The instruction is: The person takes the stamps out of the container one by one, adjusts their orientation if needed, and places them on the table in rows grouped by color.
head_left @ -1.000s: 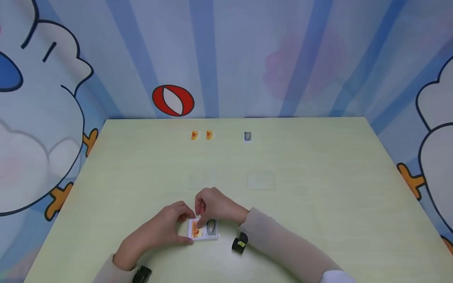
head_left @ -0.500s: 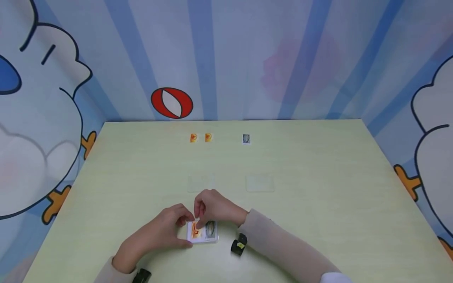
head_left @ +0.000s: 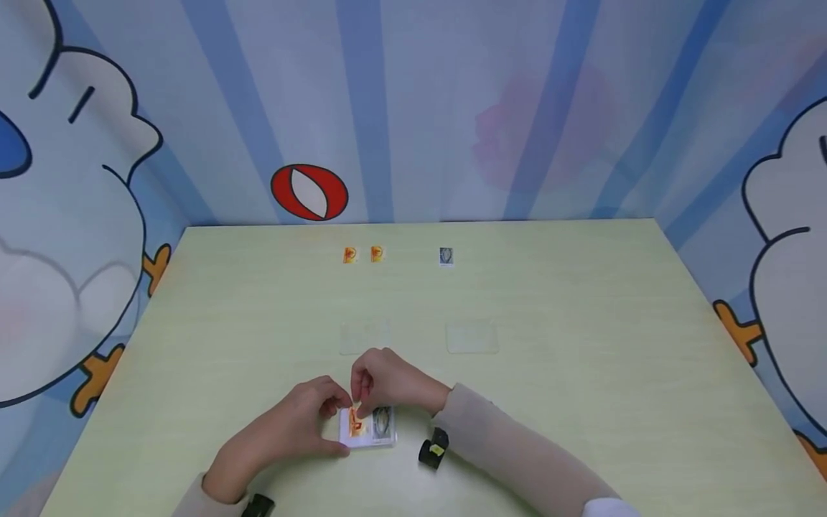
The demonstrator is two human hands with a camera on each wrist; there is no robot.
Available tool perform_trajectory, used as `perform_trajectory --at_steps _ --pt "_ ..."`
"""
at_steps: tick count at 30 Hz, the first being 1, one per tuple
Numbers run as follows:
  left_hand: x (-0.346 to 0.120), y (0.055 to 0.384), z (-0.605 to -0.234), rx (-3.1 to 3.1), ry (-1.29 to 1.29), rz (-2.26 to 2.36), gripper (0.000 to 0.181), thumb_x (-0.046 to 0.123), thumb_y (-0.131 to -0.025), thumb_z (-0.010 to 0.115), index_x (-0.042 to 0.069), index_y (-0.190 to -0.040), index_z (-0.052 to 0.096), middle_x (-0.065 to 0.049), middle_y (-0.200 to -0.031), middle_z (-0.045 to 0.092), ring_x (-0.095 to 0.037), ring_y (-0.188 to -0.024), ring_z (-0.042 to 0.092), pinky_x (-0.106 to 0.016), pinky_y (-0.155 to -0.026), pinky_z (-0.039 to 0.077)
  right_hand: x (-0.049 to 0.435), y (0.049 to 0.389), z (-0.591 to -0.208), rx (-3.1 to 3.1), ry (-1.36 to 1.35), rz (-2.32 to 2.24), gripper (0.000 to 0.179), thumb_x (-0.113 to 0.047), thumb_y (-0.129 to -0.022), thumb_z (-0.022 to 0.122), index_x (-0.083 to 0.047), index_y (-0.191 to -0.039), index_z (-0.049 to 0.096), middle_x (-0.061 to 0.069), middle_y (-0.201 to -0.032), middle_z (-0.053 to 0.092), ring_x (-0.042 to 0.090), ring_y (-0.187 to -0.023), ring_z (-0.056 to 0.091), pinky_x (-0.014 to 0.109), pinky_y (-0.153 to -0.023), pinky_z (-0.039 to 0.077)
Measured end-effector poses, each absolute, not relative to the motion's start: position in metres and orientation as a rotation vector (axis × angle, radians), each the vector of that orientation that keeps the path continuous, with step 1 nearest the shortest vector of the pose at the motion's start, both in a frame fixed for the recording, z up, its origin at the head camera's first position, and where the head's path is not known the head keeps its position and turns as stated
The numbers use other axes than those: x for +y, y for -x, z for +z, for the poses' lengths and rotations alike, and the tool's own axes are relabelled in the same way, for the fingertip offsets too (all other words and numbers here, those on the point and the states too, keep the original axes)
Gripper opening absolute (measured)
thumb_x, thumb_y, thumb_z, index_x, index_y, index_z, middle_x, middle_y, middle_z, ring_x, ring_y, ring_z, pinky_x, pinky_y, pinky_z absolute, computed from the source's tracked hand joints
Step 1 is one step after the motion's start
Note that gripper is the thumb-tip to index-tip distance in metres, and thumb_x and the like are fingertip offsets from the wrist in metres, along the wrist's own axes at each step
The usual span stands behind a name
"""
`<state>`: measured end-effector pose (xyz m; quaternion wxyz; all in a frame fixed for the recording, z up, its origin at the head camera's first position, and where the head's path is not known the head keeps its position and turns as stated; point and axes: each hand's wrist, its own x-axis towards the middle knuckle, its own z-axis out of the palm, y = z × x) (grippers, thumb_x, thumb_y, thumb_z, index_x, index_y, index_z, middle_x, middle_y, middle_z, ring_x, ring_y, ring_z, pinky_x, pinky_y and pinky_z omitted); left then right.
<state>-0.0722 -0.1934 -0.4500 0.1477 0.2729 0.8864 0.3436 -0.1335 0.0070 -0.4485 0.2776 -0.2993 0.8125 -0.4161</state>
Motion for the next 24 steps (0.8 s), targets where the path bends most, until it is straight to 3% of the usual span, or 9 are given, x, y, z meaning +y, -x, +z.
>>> perform_trajectory --at_steps 10,24 --pt "-0.1931 0.0733 -0.4487 2.540 -0.747 0.984 0.051 0.023 -0.067 0.094 0.005 -0.104 0.063 0.005 -0.095 0.058 -0.010 -0.084 0.054 -0.026 -0.076 0.050 0.0060 0.1335 -0.4435 2.175 0.785 -1.087 0.019 0.007 -0.072 0.085 -0.003 -0.076 0.068 -0.001 -0.061 0.060 0.006 -0.053 0.051 0.018 -0.051 0.042" --pt "-0.1926 0.0743 -0.4508 2.548 -0.736 0.999 0.055 0.029 -0.064 0.095 0.005 -0.103 0.064 0.004 -0.093 0.058 -0.009 -0.084 0.054 -0.027 -0.076 0.051 0.0102 0.1392 -0.4436 2.094 0.701 -1.102 0.013 0.007 -0.077 0.081 -0.004 -0.079 0.074 0.000 -0.066 0.066 0.007 -0.059 0.058 0.019 -0.057 0.046"
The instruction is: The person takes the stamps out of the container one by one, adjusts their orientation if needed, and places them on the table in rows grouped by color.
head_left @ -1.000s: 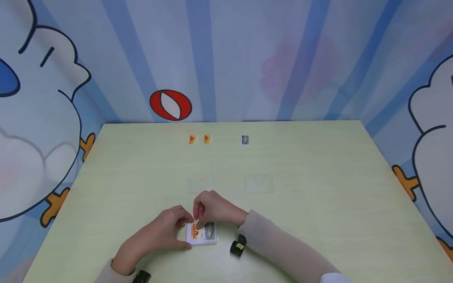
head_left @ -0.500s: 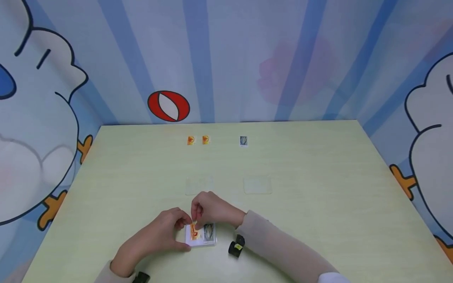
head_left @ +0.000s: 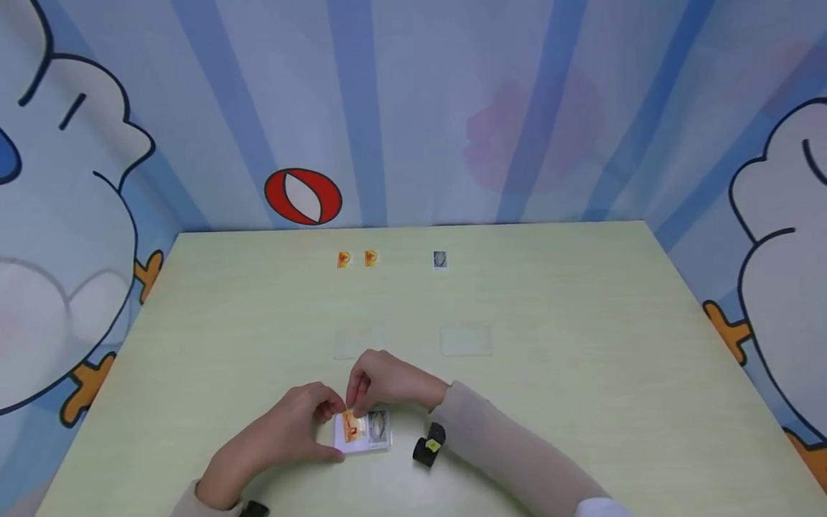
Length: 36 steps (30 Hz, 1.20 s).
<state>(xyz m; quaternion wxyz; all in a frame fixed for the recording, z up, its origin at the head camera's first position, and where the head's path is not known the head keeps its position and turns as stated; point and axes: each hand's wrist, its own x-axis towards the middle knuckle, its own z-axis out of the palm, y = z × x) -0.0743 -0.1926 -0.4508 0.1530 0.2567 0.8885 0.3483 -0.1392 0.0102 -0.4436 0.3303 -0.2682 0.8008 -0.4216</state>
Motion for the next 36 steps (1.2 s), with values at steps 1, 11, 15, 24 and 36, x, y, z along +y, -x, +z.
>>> perform_trajectory --at_steps 1,11,15,24,36 --pt "-0.193 0.074 -0.451 2.549 -0.737 0.997 0.055 0.030 -0.064 0.095 0.006 -0.103 0.065 0.004 -0.093 0.058 -0.009 -0.084 0.053 -0.027 -0.075 0.050 0.011 0.140 -0.444 2.082 0.705 -1.106 0.013 0.007 -0.078 0.081 -0.004 -0.079 0.074 0.000 -0.066 0.067 0.007 -0.059 0.058 0.019 -0.057 0.046" --pt "-0.192 0.073 -0.451 2.551 -0.717 0.976 0.054 0.031 -0.064 0.095 0.007 -0.102 0.065 0.005 -0.091 0.057 -0.009 -0.084 0.053 -0.026 -0.075 0.050 0.015 0.144 -0.443 1.958 0.717 -1.152 0.007 0.007 -0.081 0.077 0.000 -0.080 0.074 0.003 -0.070 0.069 0.008 -0.060 0.059 0.019 -0.058 0.046" --pt "-0.192 0.073 -0.452 2.560 -0.700 0.967 0.053 0.029 -0.064 0.095 0.008 -0.102 0.064 0.006 -0.091 0.057 -0.010 -0.084 0.053 -0.026 -0.076 0.050 0.017 0.147 -0.442 1.917 0.729 -1.164 0.004 0.007 -0.082 0.076 0.003 -0.082 0.074 0.005 -0.070 0.069 0.010 -0.059 0.057 0.021 -0.057 0.046" --pt "-0.191 0.075 -0.450 2.553 -0.686 0.977 0.056 0.030 -0.064 0.095 0.005 -0.103 0.064 0.005 -0.092 0.058 -0.011 -0.084 0.053 -0.026 -0.076 0.050 0.020 0.155 -0.439 1.882 0.695 -1.170 0.004 0.005 -0.083 0.076 0.006 -0.085 0.074 0.006 -0.071 0.070 0.014 -0.061 0.060 0.023 -0.057 0.049" --pt "-0.191 0.074 -0.449 2.555 -0.731 0.990 0.055 0.029 -0.063 0.096 0.006 -0.102 0.064 0.005 -0.092 0.057 -0.010 -0.083 0.053 -0.027 -0.075 0.050 0.026 0.161 -0.434 1.844 0.657 -1.211 0.004 0.005 -0.084 0.075 0.006 -0.088 0.073 0.008 -0.075 0.071 0.017 -0.062 0.062 0.029 -0.063 0.055"
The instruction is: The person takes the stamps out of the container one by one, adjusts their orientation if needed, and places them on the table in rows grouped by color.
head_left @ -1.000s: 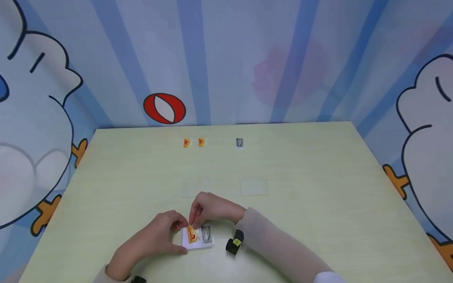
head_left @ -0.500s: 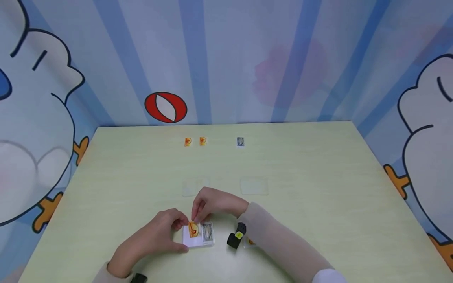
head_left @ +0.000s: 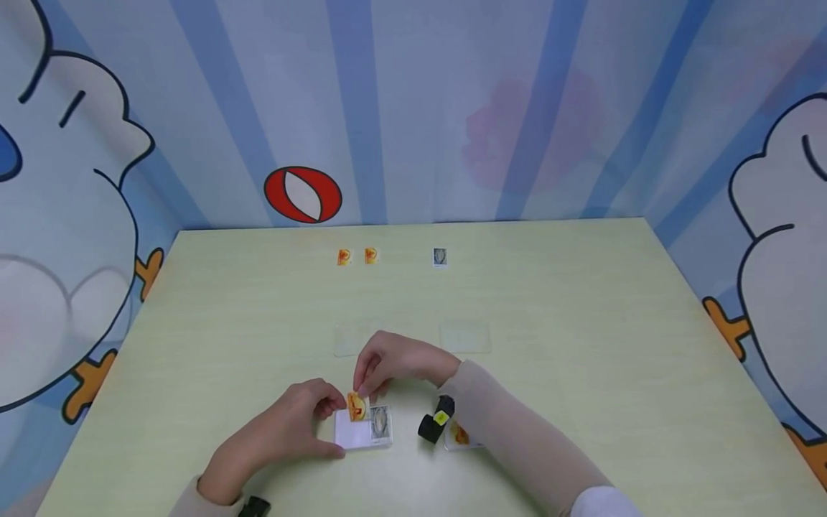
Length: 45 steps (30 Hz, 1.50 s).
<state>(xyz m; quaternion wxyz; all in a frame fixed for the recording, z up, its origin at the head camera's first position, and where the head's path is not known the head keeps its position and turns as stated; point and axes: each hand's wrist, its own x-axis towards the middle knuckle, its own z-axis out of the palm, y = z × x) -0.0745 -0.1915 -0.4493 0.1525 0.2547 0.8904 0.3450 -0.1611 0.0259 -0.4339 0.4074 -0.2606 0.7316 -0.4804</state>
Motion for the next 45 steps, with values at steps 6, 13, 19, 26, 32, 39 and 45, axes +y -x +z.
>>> perform_trajectory --at_steps 6,13,19,26,32,39,45 --pt "-0.192 0.075 -0.450 2.550 -0.737 0.990 0.055 0.031 -0.064 0.095 0.007 -0.102 0.064 0.006 -0.091 0.057 -0.010 -0.083 0.053 -0.027 -0.074 0.050 0.027 0.165 -0.436 1.836 0.639 -1.222 0.005 0.004 -0.085 0.075 0.005 -0.089 0.073 0.008 -0.076 0.071 0.018 -0.063 0.061 0.029 -0.063 0.055" --pt "-0.192 0.075 -0.449 2.543 -0.729 0.994 0.053 0.029 -0.064 0.095 0.007 -0.101 0.064 0.005 -0.090 0.057 -0.011 -0.083 0.053 -0.027 -0.075 0.050 0.032 0.171 -0.434 1.830 0.625 -1.250 0.004 0.004 -0.085 0.074 0.005 -0.089 0.073 0.009 -0.077 0.071 0.018 -0.065 0.063 0.032 -0.067 0.057" --pt "-0.192 0.075 -0.450 2.537 -0.719 1.002 0.053 0.028 -0.064 0.095 0.007 -0.101 0.064 0.005 -0.090 0.057 -0.010 -0.083 0.053 -0.027 -0.075 0.050 0.037 0.178 -0.429 1.840 0.603 -1.266 0.004 0.004 -0.086 0.073 0.005 -0.090 0.073 0.009 -0.078 0.071 0.019 -0.066 0.063 0.035 -0.070 0.058" --pt "-0.192 0.075 -0.450 2.536 -0.703 0.987 0.053 0.029 -0.064 0.095 0.007 -0.102 0.064 0.006 -0.090 0.056 -0.011 -0.083 0.053 -0.026 -0.075 0.050 0.043 0.187 -0.428 1.870 0.573 -1.255 0.005 0.001 -0.085 0.075 0.003 -0.089 0.074 0.007 -0.077 0.071 0.016 -0.066 0.063 0.031 -0.069 0.057" --pt "-0.192 0.074 -0.450 2.545 -0.684 0.976 0.053 0.027 -0.064 0.095 0.008 -0.102 0.064 0.006 -0.091 0.057 -0.011 -0.084 0.053 -0.026 -0.076 0.050 0.047 0.193 -0.424 1.886 0.562 -1.267 0.005 0.000 -0.086 0.076 0.002 -0.090 0.074 0.007 -0.077 0.071 0.018 -0.067 0.061 0.033 -0.071 0.057" --pt "-0.192 0.074 -0.450 2.539 -0.674 0.972 0.053 0.027 -0.064 0.095 0.008 -0.102 0.065 0.006 -0.091 0.057 -0.011 -0.084 0.053 -0.027 -0.076 0.049 0.052 0.198 -0.424 1.890 0.537 -1.285 0.006 0.000 -0.086 0.075 0.003 -0.090 0.074 0.007 -0.079 0.071 0.018 -0.067 0.061 0.031 -0.071 0.056" --pt "-0.193 0.074 -0.451 2.543 -0.683 0.974 0.052 0.028 -0.064 0.095 0.009 -0.102 0.064 0.007 -0.090 0.056 -0.010 -0.083 0.052 -0.026 -0.075 0.049 0.056 0.204 -0.423 1.883 0.528 -1.302 0.005 0.002 -0.087 0.074 0.004 -0.091 0.074 0.008 -0.079 0.071 0.018 -0.068 0.061 0.033 -0.071 0.056"
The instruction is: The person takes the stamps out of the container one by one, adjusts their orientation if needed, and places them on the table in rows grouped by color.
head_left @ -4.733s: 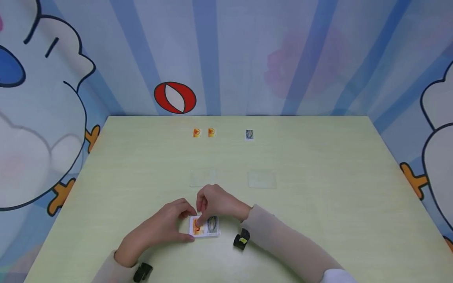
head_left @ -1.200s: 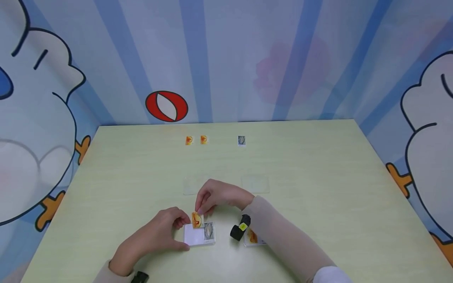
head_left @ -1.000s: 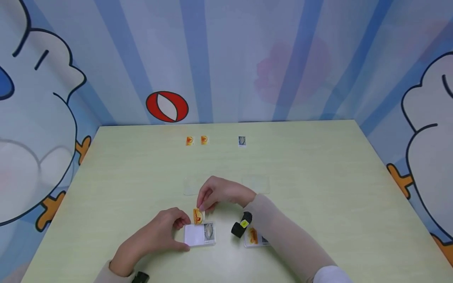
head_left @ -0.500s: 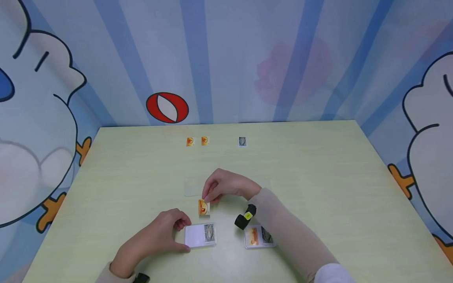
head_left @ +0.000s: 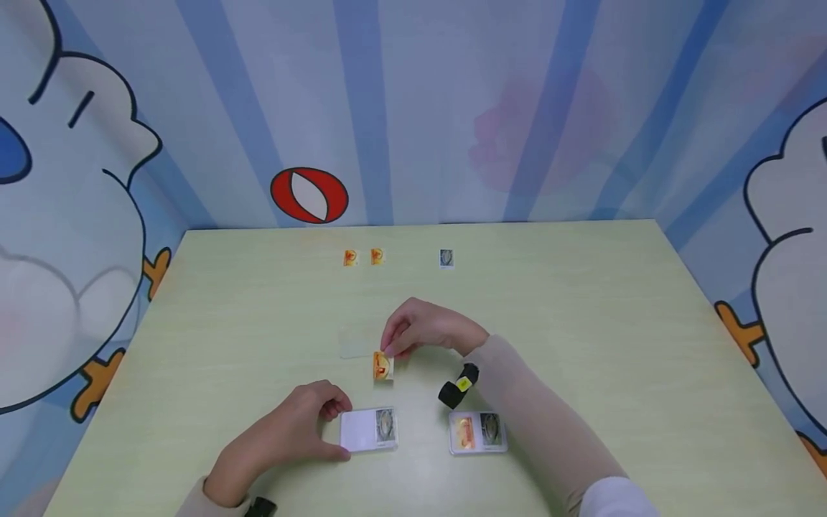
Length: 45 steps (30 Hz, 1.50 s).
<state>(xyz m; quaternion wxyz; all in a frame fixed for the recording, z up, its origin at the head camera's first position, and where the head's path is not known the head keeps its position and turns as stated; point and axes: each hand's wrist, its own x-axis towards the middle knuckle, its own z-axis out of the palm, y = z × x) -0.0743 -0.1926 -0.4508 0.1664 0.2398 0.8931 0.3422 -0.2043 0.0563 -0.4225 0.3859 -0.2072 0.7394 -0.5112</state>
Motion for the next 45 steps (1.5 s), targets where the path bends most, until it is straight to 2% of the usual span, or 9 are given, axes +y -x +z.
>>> perform_trajectory --at_steps 45 --pt "-0.194 0.073 -0.449 2.523 -0.671 0.998 0.052 0.027 -0.065 0.095 0.009 -0.102 0.064 0.006 -0.090 0.056 -0.011 -0.084 0.052 -0.026 -0.076 0.049 0.075 0.254 -0.424 1.820 0.419 -1.364 0.006 0.006 -0.089 0.069 0.004 -0.094 0.071 0.011 -0.085 0.071 0.020 -0.074 0.063 0.033 -0.074 0.054"
